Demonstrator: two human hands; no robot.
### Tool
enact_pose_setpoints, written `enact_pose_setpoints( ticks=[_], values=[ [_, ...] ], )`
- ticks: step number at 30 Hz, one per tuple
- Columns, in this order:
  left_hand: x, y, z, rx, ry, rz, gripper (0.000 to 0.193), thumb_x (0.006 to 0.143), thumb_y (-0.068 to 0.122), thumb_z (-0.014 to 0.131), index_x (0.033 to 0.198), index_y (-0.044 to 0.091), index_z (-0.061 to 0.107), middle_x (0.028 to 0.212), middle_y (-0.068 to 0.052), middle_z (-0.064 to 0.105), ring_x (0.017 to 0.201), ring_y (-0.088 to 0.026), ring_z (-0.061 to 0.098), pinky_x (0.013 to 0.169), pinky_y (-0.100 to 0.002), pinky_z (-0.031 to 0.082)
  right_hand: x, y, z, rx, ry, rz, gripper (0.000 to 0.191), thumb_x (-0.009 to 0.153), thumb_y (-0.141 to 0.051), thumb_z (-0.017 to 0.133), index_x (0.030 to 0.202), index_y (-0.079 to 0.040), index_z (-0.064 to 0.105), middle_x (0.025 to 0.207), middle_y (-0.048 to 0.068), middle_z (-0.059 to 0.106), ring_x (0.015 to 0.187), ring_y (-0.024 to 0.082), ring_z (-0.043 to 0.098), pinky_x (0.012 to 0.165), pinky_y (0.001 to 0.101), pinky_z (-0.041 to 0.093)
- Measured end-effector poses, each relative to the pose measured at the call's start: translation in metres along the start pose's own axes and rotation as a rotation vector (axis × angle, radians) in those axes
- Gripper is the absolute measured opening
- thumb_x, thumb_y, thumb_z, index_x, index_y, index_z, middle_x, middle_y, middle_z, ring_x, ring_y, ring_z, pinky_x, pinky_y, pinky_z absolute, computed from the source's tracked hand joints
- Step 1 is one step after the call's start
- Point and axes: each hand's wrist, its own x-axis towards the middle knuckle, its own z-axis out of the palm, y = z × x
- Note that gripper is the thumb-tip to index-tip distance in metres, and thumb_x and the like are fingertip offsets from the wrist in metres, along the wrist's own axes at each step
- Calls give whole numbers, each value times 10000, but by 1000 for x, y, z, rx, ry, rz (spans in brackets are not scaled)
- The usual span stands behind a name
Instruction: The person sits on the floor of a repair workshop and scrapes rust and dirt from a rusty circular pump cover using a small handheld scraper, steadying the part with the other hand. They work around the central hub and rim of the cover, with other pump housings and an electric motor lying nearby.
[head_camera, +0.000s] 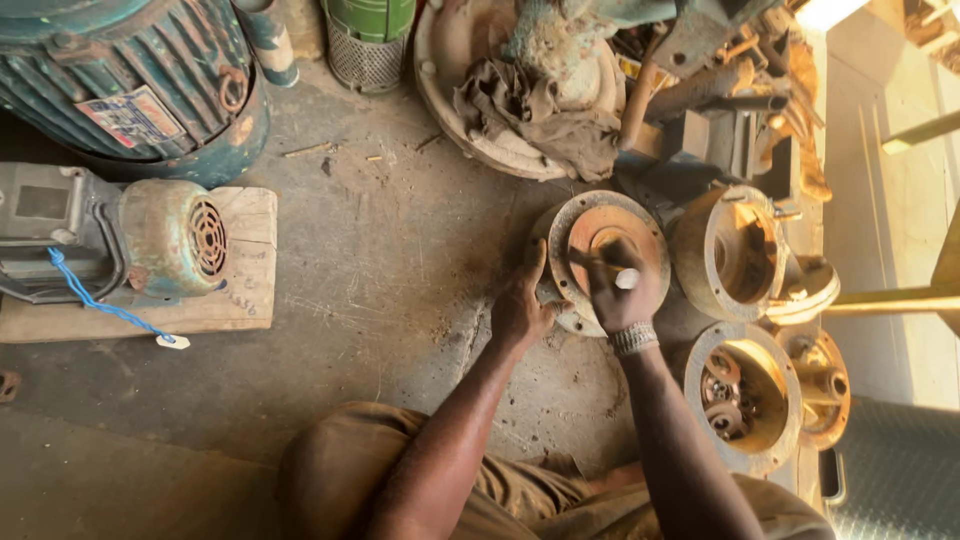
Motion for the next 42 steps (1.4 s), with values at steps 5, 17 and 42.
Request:
enact_pose_setpoints(
  ticks=[5,17,42],
  values=[
    [1,3,-1,-17,-3,-32,1209,665,413,884,1625,118,211,1556,-205,461,1371,-340,524,1068,-407,485,-4,-1,4,4,90,-56,320,970,-246,708,1105,35,636,913,187,698,860,296,677,787,389,532],
    [3,1,0,14,-35,-43,1220,691,465,860,1639,145,162,1541,-214,474,1371,-356,515,1078,-418,480,-4,12,8,171,-2,257,170,1002,-172,696,998,-5,662,903,127,752,827,273,730,762,390,570],
    [3,2,1,104,-118,-179,1230,704,495,857,1654,231,123,1422,-203,568,1184,-314,629,886,-386,586,-5,-2,6,282,67,298,133,998,-146,644,934,-33,616,812,87,722,692,182,675,618,346,544]
  ],
)
